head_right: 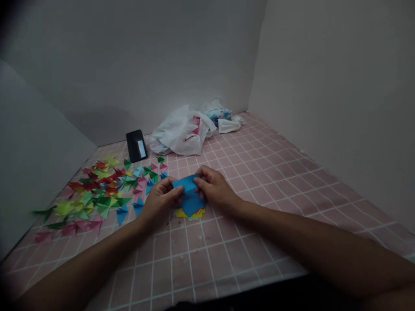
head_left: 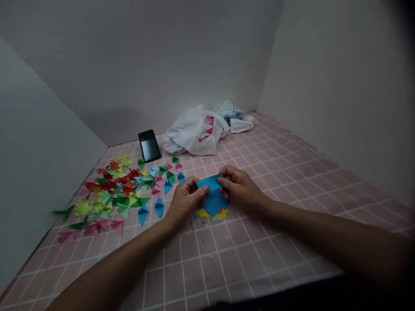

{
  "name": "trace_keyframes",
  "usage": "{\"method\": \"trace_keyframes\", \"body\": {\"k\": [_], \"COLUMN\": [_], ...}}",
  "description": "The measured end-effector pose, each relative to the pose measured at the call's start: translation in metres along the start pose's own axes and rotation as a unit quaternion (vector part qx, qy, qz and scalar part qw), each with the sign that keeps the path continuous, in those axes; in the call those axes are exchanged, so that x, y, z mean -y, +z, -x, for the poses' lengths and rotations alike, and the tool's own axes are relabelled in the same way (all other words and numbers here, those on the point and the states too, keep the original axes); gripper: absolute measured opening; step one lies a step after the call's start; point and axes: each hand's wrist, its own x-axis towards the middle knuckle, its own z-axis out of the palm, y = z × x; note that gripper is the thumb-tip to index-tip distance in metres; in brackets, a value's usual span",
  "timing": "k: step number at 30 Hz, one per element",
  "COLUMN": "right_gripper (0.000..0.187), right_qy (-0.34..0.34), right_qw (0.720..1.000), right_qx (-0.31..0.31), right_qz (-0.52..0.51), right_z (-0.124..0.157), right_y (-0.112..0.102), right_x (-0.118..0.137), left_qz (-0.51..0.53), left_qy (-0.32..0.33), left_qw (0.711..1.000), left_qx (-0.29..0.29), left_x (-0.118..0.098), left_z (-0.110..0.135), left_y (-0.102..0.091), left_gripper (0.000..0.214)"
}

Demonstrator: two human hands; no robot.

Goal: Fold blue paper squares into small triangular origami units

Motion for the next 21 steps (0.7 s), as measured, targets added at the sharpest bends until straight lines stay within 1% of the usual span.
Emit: {"method": "trace_keyframes", "body": {"k": [2,4,7,9,12,17,21], "right_gripper": [0.026,0.028,0.031,0.033,0.032,0.034,0.032], "right_qy": [0.009,0.022,0.043,0.038,0.021,0.019,0.008], "right_qw": [1.000,0.999,0.998,0.998,0.999,1.000,1.000], "right_qx": [0.017,0.029,0.052,0.037,0.017,0.010,-0.016], "right_qz": [0.010,-0.003,0.000,0.016,0.017,0.011,-0.006], "right_z": [0.0011,0.0030,0.0059,0.0073,0.0077,0.0067,0.0039], "right_y": [0.0017,0.0036,0.0050,0.0051,0.0050,0.0063,0.0039], "right_x": [-0.0010,-0.0020,-0.0014,0.0005,0.0039,0.0056,0.0047], "left_qz": [-0.010,-0.022,-0.044,-0.079,-0.115,-0.101,-0.085], "left_qy": [0.003,0.013,0.036,0.068,0.090,0.079,0.068], "left_qw": [1.000,1.000,0.998,0.995,0.989,0.992,0.994], "left_qx": [0.003,-0.003,0.005,-0.008,-0.012,-0.005,0.004], "left_x": [-0.0003,-0.0007,-0.0017,-0.0033,-0.0064,-0.0045,0.0011], "left_z": [0.0008,0.0020,0.0050,0.0073,0.0093,0.0078,0.0048], "left_y": [0.0013,0.0024,0.0043,0.0056,0.0069,0.0049,0.0030], "left_gripper": [0.036,0.037,0.034,0.029,0.025,0.030,0.029]}}
